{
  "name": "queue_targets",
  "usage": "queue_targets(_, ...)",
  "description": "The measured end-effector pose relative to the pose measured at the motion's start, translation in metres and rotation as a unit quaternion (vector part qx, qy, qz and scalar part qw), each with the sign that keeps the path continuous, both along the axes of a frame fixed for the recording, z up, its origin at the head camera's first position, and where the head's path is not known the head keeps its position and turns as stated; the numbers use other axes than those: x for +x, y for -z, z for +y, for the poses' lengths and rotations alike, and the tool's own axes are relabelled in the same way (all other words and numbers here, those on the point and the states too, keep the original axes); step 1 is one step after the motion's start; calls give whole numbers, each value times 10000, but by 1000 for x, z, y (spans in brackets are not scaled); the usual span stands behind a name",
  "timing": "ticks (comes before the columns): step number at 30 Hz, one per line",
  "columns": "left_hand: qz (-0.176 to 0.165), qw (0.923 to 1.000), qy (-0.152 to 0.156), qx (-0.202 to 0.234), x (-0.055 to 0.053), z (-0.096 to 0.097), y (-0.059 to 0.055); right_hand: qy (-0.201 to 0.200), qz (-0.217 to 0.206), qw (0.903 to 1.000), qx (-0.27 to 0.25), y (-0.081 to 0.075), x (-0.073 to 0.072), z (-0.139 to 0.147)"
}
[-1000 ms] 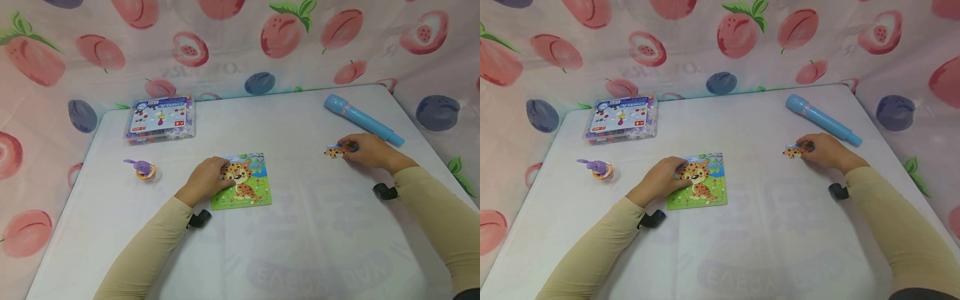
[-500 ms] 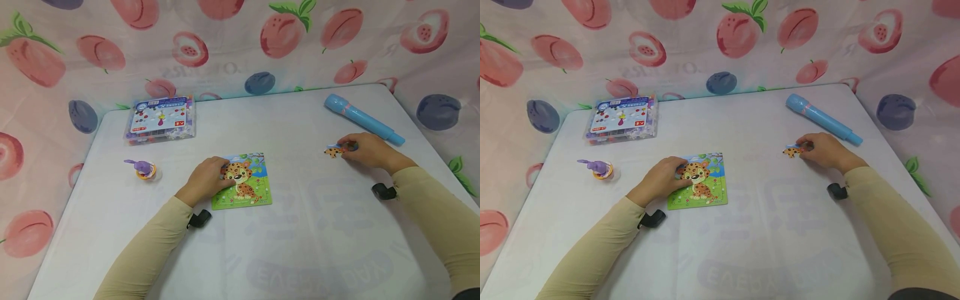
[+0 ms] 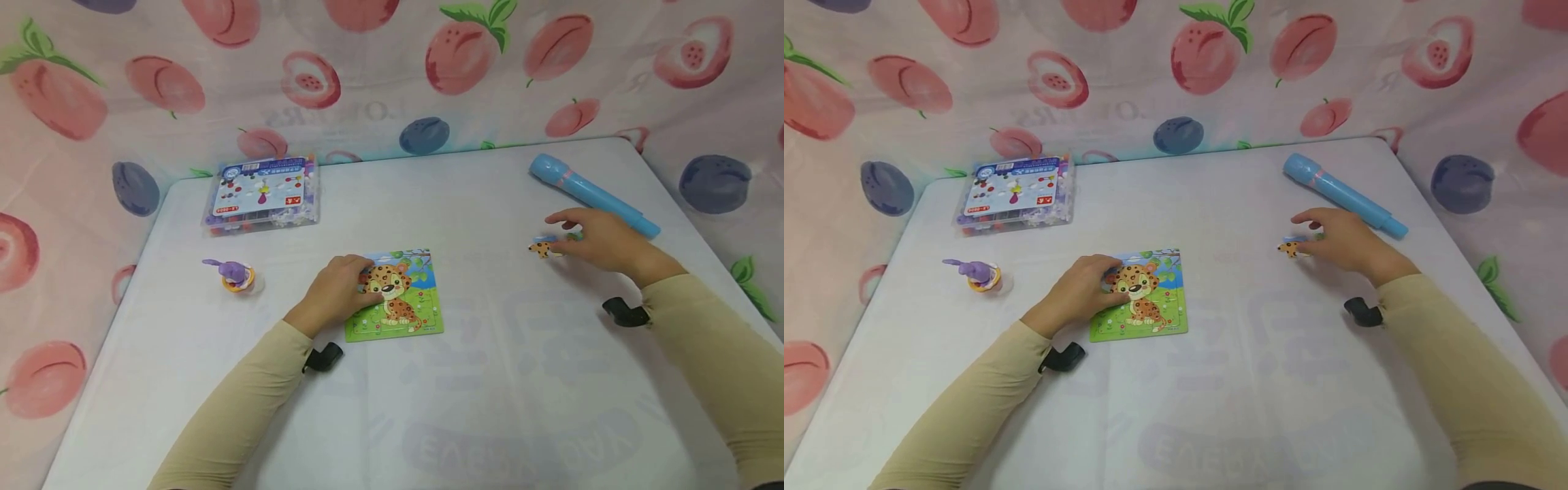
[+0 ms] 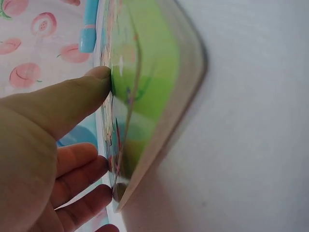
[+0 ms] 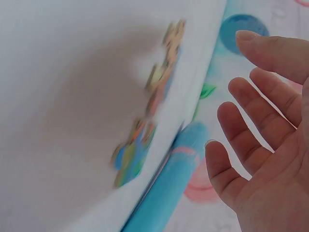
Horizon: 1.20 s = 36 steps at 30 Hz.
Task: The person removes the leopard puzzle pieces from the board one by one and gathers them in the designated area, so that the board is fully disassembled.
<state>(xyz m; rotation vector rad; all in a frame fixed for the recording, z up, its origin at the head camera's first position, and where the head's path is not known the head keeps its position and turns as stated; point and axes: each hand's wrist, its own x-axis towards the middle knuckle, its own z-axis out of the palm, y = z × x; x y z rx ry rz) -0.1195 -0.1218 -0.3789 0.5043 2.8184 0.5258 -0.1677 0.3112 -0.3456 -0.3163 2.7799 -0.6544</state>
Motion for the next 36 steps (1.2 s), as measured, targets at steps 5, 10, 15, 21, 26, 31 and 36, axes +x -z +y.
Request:
queue_targets(5,-39,10000,-34,62,2,-4,0,-83,20,9997,-228,-3,5,-19)
queue_targets(10,-76,9999,-54,134,3,-13,2,-329,100,9986,-414,-3,8,-41)
queue_targets(15,-55,9993,-176,318,4,-21,7,-564,156,9967,-560,0,8,-63)
queue_targets(21,-57,9983,-260,525,6,-25,7,-796,35,9943,-711,6,4,-94)
queue_targets(26,-210,9970,-314,676,4,-27,6,-1064,35,9905,-865,6,1,-123)
queue_targets(31,-420,9952,-350,810,1,-29,5,-1285,148,9873,-919,2,-2,-150)
queue_targets(36,-476,9951,-320,801,-2,-30,4,-1528,116,9832,-996,2,-1,-176)
